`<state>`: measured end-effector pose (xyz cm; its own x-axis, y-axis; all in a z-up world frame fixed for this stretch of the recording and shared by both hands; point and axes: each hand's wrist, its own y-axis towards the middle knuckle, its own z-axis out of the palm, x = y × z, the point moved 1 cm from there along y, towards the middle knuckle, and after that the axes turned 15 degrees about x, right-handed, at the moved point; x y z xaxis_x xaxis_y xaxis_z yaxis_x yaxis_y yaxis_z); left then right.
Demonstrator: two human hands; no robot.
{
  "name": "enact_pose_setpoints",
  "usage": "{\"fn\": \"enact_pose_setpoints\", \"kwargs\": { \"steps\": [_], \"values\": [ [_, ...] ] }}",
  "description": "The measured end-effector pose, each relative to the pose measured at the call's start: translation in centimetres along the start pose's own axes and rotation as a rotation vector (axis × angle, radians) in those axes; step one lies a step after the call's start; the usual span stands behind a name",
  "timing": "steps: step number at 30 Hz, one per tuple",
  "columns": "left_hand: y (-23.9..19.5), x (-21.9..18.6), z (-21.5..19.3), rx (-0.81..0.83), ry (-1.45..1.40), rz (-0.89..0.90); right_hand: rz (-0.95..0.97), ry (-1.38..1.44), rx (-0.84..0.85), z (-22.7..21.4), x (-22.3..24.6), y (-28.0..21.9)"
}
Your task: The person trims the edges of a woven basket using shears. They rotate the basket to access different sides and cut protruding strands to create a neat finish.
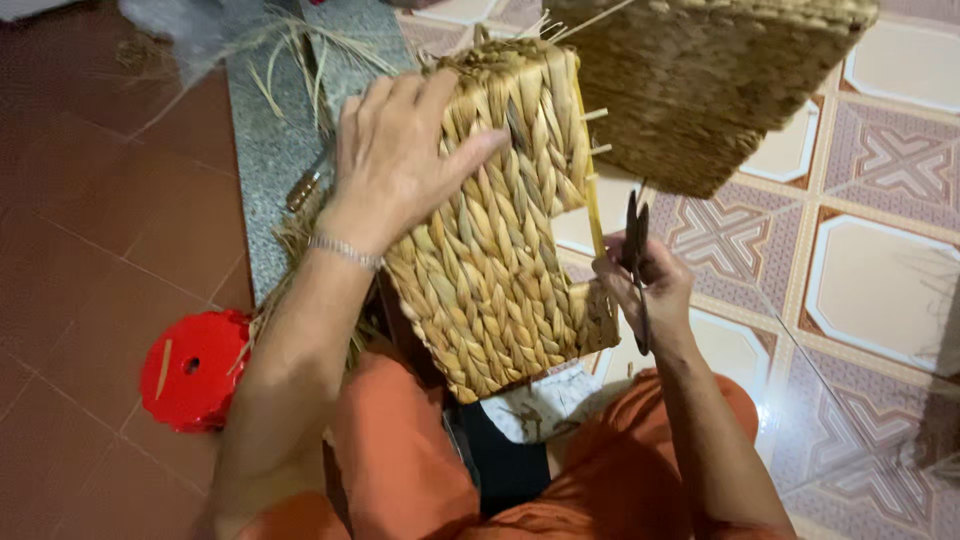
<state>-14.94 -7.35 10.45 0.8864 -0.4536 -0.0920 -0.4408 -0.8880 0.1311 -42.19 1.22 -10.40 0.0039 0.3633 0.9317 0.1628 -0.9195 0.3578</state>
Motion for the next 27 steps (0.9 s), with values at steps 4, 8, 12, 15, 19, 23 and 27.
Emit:
{"fn": "enact_pose_setpoints", "kwargs": {
  "steps": [4, 8, 12, 15, 19, 23, 27],
  "values": [
    [-5.3, -3.1, 3.3, -0.024, 0.168, 0.102, 0.24, 0.11, -0.063, -0.2, -2.3, -6.8],
    [-11.0, -6.5, 5.6, -0.204, 0.216, 0.229, 0.301, 0.299, -0.14, 1.8, -4.3, -11.9],
    [-15.5, -8.7, 8.2, -0.174, 0.196, 0.183, 0.342, 0.273, -0.191, 3.1, -5.7, -15.3],
    [-17.1, -9.5, 10.4, -0.199, 0.218, 0.167, 0.4, 0.272, -0.192, 2.8, -5.2, -17.2],
    [-16.2, -9.0, 12.5, -0.307, 0.303, 0.193, 0.262, 0.329, -0.303, 2.7, -3.3, -17.6],
    [-13.9, -7.2, 12.9, -0.375, 0.267, 0.237, 0.119, 0.348, -0.311, 2.8, -2.3, -15.0],
    [-14.5, -7.5, 12.6, -0.346, 0.295, 0.223, 0.147, 0.446, -0.307, 3.1, -1.5, -12.6]
  ]
}}
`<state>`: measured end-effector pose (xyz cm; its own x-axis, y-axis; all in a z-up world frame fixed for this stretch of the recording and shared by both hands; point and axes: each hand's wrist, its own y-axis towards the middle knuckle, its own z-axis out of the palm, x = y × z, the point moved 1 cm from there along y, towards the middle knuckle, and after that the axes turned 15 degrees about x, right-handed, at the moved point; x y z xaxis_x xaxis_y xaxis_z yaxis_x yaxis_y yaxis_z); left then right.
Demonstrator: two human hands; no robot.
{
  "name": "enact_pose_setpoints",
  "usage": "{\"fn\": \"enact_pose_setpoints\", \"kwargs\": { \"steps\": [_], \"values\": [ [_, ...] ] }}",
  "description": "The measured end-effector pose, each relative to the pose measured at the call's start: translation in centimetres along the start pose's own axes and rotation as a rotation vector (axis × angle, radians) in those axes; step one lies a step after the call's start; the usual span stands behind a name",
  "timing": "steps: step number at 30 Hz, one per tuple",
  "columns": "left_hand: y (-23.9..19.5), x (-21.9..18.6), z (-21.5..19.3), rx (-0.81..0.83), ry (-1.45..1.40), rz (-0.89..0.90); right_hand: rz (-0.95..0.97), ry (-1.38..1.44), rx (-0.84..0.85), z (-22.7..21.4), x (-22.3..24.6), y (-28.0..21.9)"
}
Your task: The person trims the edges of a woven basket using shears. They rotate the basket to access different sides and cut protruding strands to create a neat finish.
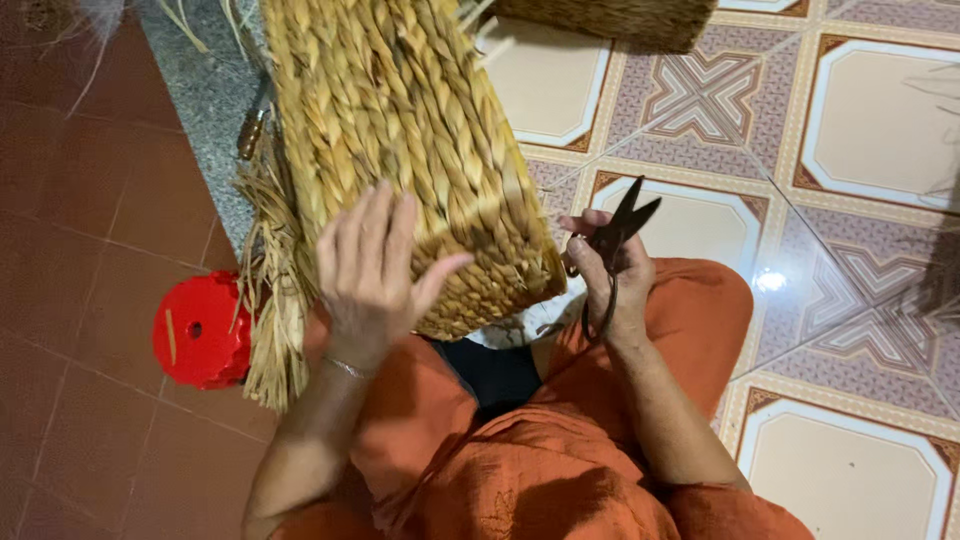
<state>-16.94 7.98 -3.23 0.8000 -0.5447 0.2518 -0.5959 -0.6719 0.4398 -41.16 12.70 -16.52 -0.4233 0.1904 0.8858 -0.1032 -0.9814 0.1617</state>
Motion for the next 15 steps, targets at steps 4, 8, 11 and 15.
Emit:
{"fn": "enact_pose_setpoints", "kwargs": {
  "steps": [4, 8, 11, 15],
  "values": [
    [-2.4, -1.7, -0.8, 0.11, -0.055, -0.079, 0.112, 0.02, 0.062, -0.1, -1.1, 0.4],
    [-2.1, -2.2, -0.9, 0.14, -0.081, -0.111, 0.166, 0.151, 0.082, -1.1, -1.6, 0.7],
    [-1.6, -2.6, -0.9, 0.123, -0.052, -0.095, 0.181, 0.17, 0.077, -1.7, -1.5, 0.9],
    [-1.9, -2.4, -1.1, 0.106, -0.071, -0.088, 0.233, 0.211, 0.113, -2.0, -1.6, 1.0]
  ]
}}
